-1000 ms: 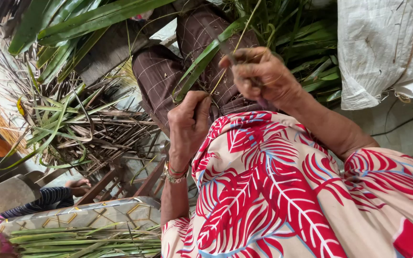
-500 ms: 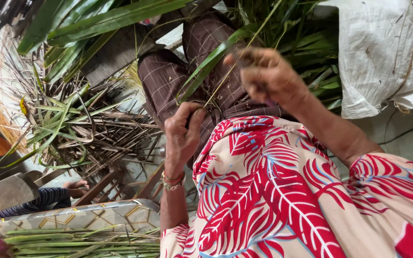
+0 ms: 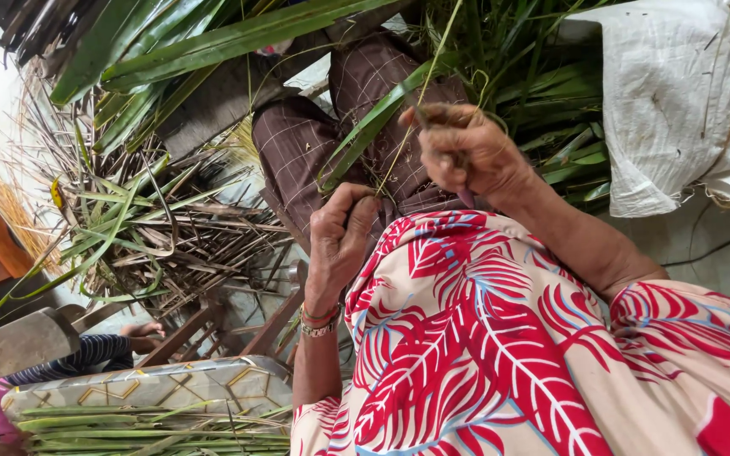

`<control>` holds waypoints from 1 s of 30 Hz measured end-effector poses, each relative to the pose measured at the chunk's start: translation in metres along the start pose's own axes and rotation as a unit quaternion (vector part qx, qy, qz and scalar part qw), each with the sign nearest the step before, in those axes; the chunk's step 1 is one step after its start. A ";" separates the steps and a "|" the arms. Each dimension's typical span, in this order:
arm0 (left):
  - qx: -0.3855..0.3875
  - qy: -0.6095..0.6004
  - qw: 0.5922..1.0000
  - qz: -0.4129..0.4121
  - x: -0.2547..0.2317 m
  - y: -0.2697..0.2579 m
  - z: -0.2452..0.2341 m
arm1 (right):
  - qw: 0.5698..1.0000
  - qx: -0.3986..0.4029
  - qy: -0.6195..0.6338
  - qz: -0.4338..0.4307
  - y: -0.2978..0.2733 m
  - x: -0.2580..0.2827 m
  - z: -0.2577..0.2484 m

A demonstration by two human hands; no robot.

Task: Stripping the midrib from palm leaves using a knife

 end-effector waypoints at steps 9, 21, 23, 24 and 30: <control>0.022 -0.027 0.999 -0.040 0.006 -0.004 -0.007 | 1.000 0.023 0.013 0.012 0.010 0.006 -0.013; 0.031 0.010 0.998 -0.051 0.007 0.000 -0.001 | 0.985 0.006 -0.172 -0.004 -0.014 0.017 0.025; 0.028 0.023 0.999 -0.038 0.003 0.004 0.006 | 0.968 -0.005 -0.250 0.004 -0.023 0.004 0.033; 0.027 -0.005 0.998 -0.050 0.003 0.005 0.009 | 0.969 0.001 -0.246 0.018 -0.026 -0.001 0.034; 0.033 -0.001 0.998 -0.053 -0.003 0.004 0.007 | 0.997 0.012 -0.062 0.051 -0.013 0.004 0.013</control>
Point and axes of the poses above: each hand's wrist, its own y-axis towards the middle knuckle, its own z-axis out of the palm, x = y × z, the point moved 1 cm from there along y, towards the middle knuckle, and after that the axes turned 15 degrees about -x, right-handed, at the moved point
